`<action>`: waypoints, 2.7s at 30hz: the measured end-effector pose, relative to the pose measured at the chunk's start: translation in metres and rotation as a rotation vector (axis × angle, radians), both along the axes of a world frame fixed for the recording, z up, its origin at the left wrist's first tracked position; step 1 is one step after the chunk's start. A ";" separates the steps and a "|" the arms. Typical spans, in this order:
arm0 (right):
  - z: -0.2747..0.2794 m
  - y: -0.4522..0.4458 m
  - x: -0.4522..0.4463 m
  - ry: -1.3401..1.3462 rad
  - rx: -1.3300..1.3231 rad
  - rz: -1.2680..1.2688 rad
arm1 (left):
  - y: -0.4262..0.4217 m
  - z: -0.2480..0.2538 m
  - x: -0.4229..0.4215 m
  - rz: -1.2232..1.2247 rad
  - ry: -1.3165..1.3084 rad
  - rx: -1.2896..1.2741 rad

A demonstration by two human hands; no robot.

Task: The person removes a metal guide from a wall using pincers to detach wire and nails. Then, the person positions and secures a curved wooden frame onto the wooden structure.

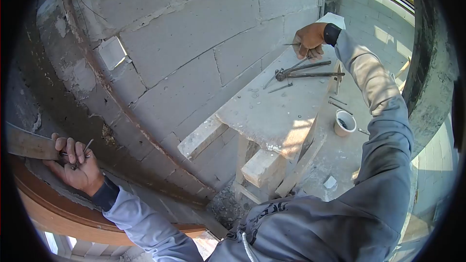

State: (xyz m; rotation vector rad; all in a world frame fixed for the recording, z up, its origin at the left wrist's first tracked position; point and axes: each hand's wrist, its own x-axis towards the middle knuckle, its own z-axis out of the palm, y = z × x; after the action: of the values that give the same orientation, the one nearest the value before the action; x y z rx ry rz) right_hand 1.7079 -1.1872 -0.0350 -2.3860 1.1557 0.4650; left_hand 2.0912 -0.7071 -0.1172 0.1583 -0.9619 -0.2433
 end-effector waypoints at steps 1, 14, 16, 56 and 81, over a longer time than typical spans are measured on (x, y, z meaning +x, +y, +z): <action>-0.003 -0.005 -0.002 -0.054 0.070 0.012 | 0.002 0.000 0.001 0.000 -0.003 0.014; -0.008 0.061 0.012 -0.003 -0.465 0.292 | -0.009 0.004 -0.024 0.107 0.184 0.025; 0.000 0.070 0.034 -0.188 -0.507 0.393 | -0.008 0.005 -0.024 0.131 0.190 0.026; 0.026 0.135 0.052 -0.630 -0.651 0.504 | -0.026 0.015 -0.017 -0.083 0.171 -0.150; 0.114 0.432 0.286 -1.975 -0.335 0.974 | -0.057 -0.033 0.013 0.044 0.201 -0.077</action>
State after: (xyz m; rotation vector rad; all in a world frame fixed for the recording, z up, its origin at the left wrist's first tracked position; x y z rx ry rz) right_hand 1.9939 -0.7550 0.0791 -1.9334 -0.8428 -1.5863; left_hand 2.1047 -0.7642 -0.1501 0.0826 -0.7660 -0.1778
